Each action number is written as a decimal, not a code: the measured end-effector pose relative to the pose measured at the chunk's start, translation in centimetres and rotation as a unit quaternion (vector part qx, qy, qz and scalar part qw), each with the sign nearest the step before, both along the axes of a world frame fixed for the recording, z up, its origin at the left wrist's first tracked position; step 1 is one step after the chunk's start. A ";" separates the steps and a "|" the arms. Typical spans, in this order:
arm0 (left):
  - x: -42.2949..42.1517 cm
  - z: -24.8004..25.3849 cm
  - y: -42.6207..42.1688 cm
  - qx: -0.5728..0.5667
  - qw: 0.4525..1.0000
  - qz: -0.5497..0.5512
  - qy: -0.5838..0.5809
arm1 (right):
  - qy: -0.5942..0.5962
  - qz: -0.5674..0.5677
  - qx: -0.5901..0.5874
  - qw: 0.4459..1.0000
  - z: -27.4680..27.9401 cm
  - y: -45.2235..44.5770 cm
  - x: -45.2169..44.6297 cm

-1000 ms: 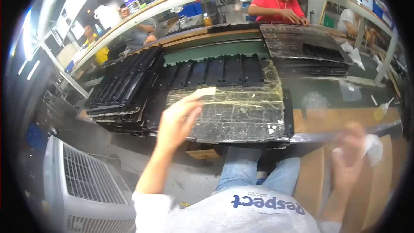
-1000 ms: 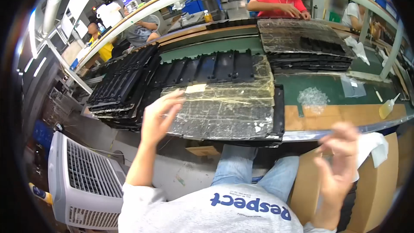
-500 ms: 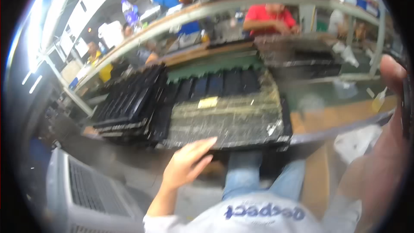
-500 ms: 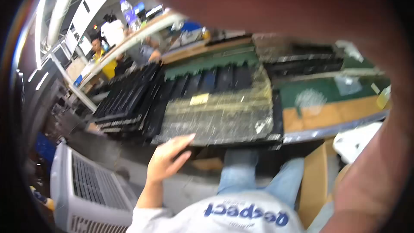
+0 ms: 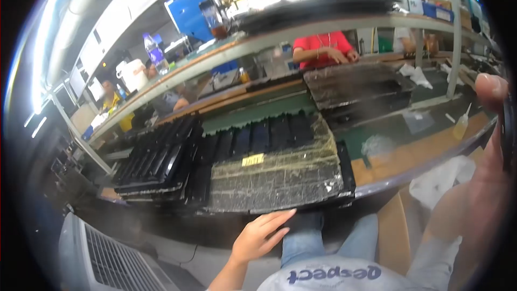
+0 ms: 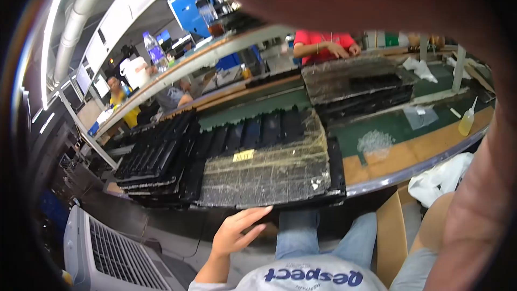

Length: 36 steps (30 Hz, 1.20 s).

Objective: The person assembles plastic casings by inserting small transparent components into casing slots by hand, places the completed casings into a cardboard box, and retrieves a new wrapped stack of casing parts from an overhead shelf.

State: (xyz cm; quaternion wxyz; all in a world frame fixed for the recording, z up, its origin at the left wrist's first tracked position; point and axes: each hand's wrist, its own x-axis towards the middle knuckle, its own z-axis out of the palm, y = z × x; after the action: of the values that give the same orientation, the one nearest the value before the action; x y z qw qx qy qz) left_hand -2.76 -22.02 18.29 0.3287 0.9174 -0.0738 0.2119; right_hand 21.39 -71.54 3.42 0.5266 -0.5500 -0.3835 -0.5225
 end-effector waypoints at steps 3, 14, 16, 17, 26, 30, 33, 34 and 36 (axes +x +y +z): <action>1.1 -1.0 -1.1 -0.011 0.999 -0.030 -0.011 | 0.011 -0.006 -0.010 1.000 6.6 9.0 -3.0; 3.4 -2.0 -0.9 -0.024 0.997 -0.069 0.008 | 0.035 -0.042 -0.052 0.997 13.8 21.3 -9.1; 3.1 -2.1 -0.5 -0.039 0.998 -0.057 0.012 | 0.040 -0.032 -0.053 0.997 12.5 19.3 -8.5; 2.8 -2.1 -0.3 -0.047 0.998 -0.050 0.011 | 0.040 -0.025 -0.055 0.997 13.1 19.3 -7.2; 1.3 -3.4 1.6 -0.162 0.980 -0.112 0.007 | -0.018 0.060 -0.051 0.997 5.4 10.3 -3.9; 1.0 -9.5 1.1 -0.226 0.920 -0.272 0.168 | 0.179 0.094 -0.309 0.929 13.8 25.1 -10.3; 1.7 -19.2 2.3 -0.210 0.917 -0.242 0.237 | 0.466 0.039 -0.463 0.753 1.8 17.7 -12.7; 2.2 -22.5 2.4 -0.189 0.933 -0.184 0.245 | 0.486 0.010 -0.474 0.735 -0.9 15.6 -14.3; 2.8 -29.1 1.9 -0.133 0.950 -0.099 0.266 | 0.541 -0.056 -0.455 0.705 -7.6 10.4 -18.9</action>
State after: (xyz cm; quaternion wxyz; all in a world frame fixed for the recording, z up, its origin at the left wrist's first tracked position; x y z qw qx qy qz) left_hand 0.07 -20.15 -10.77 0.4743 0.8768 -0.0452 -0.0651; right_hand 2.45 -61.12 -4.23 0.2989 -0.9317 -0.1926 0.0740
